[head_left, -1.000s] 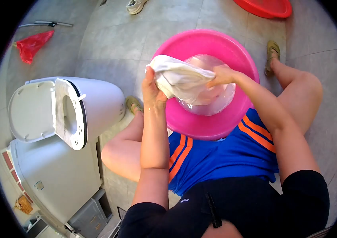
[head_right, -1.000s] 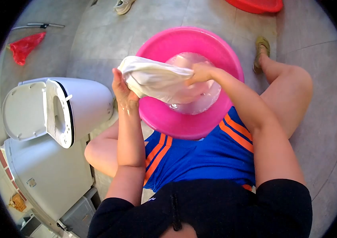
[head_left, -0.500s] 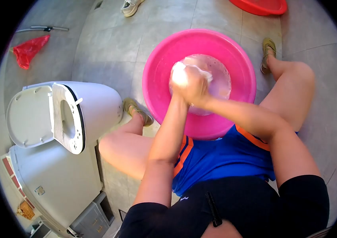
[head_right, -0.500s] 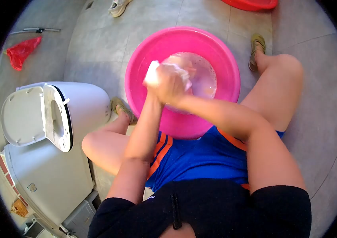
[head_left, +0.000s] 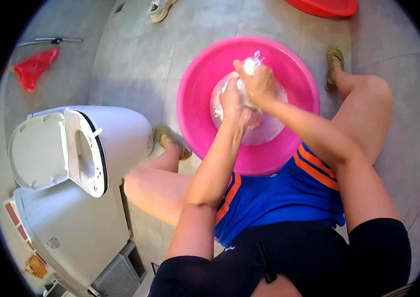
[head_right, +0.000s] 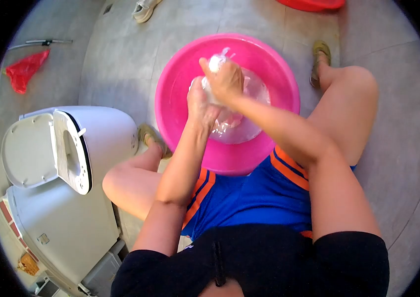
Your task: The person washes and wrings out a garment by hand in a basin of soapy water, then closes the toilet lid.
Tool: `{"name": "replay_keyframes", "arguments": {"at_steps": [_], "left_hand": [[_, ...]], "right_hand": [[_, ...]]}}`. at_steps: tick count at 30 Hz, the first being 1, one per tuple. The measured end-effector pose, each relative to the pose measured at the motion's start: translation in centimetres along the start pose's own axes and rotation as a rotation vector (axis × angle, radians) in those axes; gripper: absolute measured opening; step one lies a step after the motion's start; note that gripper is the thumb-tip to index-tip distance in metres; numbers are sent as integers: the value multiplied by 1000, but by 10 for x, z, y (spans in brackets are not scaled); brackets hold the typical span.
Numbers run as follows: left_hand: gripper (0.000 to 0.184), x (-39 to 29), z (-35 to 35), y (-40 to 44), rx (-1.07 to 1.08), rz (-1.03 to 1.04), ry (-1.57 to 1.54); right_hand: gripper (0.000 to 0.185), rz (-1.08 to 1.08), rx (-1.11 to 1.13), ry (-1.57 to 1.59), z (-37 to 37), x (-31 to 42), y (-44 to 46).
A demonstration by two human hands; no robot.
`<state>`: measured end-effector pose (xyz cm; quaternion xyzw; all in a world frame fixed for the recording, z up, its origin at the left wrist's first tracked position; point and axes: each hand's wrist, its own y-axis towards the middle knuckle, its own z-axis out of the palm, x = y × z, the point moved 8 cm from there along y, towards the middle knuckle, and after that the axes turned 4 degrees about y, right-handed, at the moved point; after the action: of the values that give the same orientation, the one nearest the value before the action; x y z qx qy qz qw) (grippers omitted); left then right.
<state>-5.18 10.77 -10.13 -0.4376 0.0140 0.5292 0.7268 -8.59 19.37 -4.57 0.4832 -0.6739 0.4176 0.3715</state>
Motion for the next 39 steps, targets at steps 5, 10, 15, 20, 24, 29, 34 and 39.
{"name": "replay_keyframes", "arguments": {"at_steps": [5,10,15,20,24,29,34,39], "left_hand": [[20,-30,-52,38,215,243,373],[20,-18,13,-39,-77,-8,105],[20,-35,-37,0,-65,155,314],[15,-4,9,-28,-83,-36,-89],[20,-31,-20,-20,-144,95,81],[29,-6,0,-13,124,-127,-117],[29,-15,5,-16,213,-195,-35],[39,-65,-8,-28,213,51,768]], "right_hand": [[33,-615,-125,88,17,47,-66],[30,-117,-87,-12,-3,12,-3],[28,-471,-58,114,28,39,-64],[35,-149,-97,-72,-3,4,8],[30,-380,-50,50,21,25,-42],[39,-236,9,-50,17,-3,2],[54,-143,328,-278,17,-24,38],[43,-92,551,142,21,-27,43]]}}
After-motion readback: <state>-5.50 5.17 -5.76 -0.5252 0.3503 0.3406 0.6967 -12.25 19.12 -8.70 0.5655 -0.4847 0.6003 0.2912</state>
